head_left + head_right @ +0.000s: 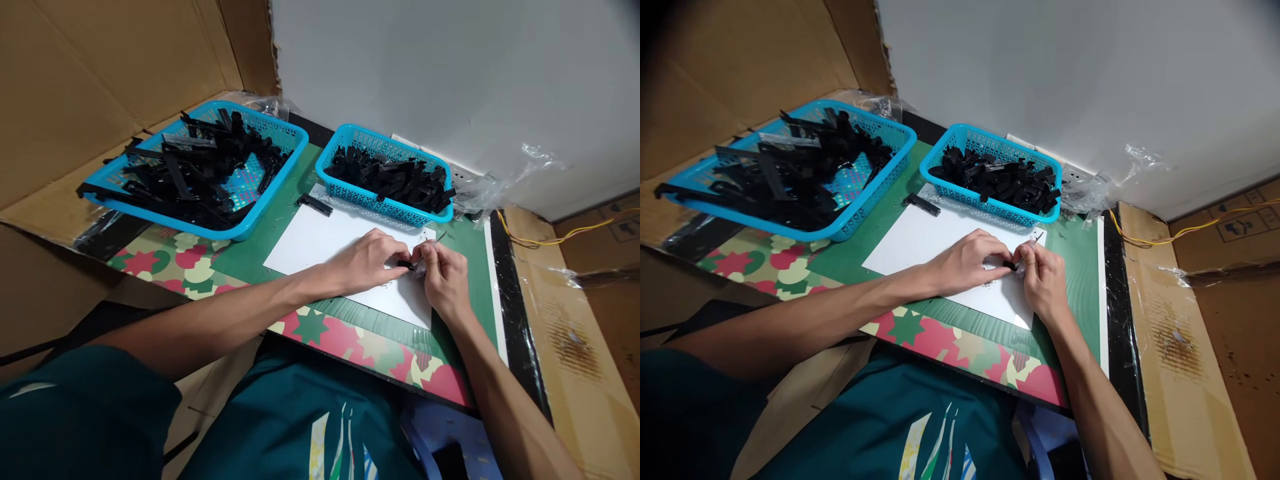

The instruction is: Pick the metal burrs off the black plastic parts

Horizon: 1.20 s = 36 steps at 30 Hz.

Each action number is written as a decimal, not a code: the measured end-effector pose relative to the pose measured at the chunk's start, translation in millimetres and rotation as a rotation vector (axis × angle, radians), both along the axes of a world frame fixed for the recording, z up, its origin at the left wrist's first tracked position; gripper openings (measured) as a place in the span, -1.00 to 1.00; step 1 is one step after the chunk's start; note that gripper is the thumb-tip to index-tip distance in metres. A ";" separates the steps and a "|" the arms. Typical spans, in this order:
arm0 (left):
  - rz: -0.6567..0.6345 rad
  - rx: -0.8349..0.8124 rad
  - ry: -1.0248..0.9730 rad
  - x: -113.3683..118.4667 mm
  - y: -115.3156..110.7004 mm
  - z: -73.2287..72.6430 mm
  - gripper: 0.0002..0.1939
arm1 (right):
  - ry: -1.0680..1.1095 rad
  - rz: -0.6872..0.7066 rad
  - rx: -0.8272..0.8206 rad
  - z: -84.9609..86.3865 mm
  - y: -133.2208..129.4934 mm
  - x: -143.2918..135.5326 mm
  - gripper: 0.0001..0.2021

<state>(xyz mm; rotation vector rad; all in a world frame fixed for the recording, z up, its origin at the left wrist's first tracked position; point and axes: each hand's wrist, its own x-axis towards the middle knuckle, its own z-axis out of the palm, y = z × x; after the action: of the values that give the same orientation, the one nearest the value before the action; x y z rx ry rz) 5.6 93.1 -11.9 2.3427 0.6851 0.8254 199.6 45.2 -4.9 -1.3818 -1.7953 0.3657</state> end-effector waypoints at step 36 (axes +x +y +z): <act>0.033 -0.039 0.017 -1.1 0.9 4.6 -0.86 | -0.136 0.079 -0.221 26.8 -12.5 11.3 -0.82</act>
<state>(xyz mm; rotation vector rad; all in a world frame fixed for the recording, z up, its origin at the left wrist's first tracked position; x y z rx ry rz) 4.5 93.9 -7.3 2.3115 0.7425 0.7996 210.8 32.8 21.9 -1.5212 -1.9714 0.5367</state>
